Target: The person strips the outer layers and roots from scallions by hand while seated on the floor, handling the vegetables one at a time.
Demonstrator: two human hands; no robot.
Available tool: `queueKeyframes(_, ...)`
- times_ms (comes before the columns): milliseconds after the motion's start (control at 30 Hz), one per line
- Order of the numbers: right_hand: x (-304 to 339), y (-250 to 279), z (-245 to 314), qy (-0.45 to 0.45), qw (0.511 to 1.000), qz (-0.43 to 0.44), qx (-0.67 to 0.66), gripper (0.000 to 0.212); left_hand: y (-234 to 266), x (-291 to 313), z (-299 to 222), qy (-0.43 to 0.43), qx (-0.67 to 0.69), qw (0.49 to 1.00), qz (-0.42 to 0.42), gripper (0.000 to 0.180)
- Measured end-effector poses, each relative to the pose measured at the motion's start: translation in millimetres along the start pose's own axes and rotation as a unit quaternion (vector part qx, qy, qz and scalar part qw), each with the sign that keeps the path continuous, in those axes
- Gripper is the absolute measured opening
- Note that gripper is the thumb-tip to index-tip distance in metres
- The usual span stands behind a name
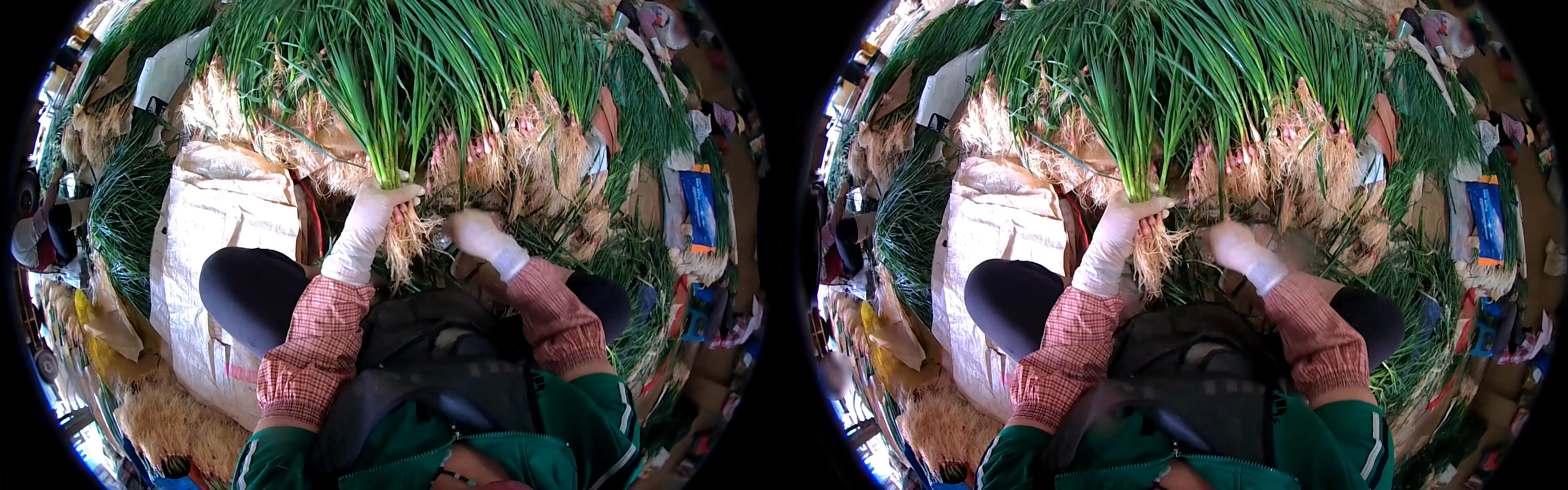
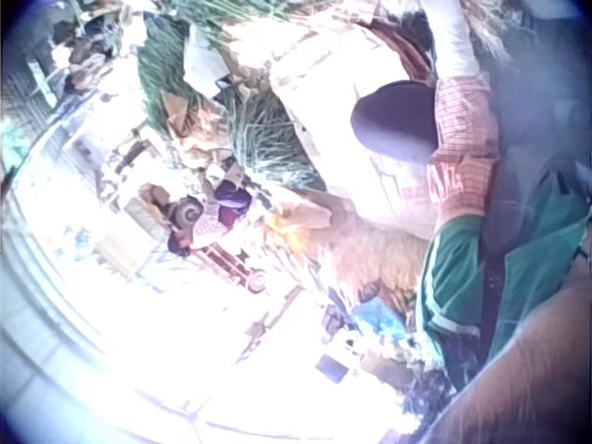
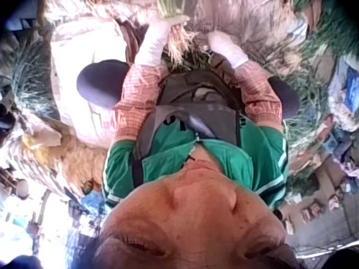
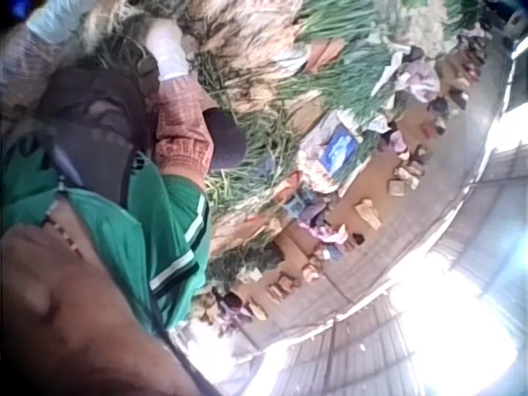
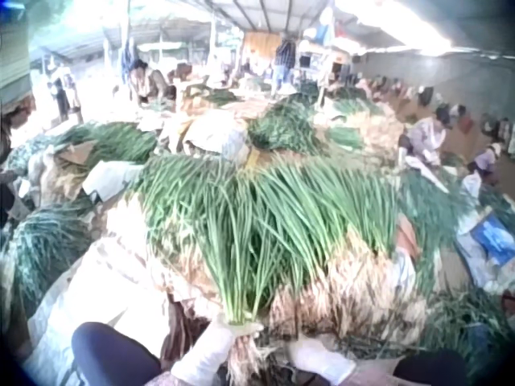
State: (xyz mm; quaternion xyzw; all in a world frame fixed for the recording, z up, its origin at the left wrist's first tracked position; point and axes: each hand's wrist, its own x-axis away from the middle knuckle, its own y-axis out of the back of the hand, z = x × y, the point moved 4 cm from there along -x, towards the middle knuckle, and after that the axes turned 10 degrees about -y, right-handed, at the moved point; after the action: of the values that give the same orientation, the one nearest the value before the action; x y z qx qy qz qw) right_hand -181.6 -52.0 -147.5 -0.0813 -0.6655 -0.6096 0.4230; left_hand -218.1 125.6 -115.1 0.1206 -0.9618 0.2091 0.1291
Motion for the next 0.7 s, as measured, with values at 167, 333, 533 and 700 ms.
queueKeyframes(167, -6, 56, -19, -0.012, 0.947, -0.198, -0.254, 0.031, 1, -4, 9, 0.034, 0.053, 0.996, 0.058, 0.016)
queueKeyframes(333, -34, 57, -24, -0.108, 0.967, -0.203, -0.109, 0.026, -9, -8, 7, 0.048, 0.143, 0.988, 0.026, 0.018)
queueKeyframes(533, 8, -23, 8, 0.074, 0.996, -0.042, -0.027, 0.026, -4, -3, 0, 0.032, 0.19, 0.978, 0.085, 0.037)
queueKeyframes(700, -10, 17, -23, -0.018, 0.898, -0.222, -0.379, 0.023, -7, -4, 10, 0.039, 0.13, 0.99, 0.039, 0.026)
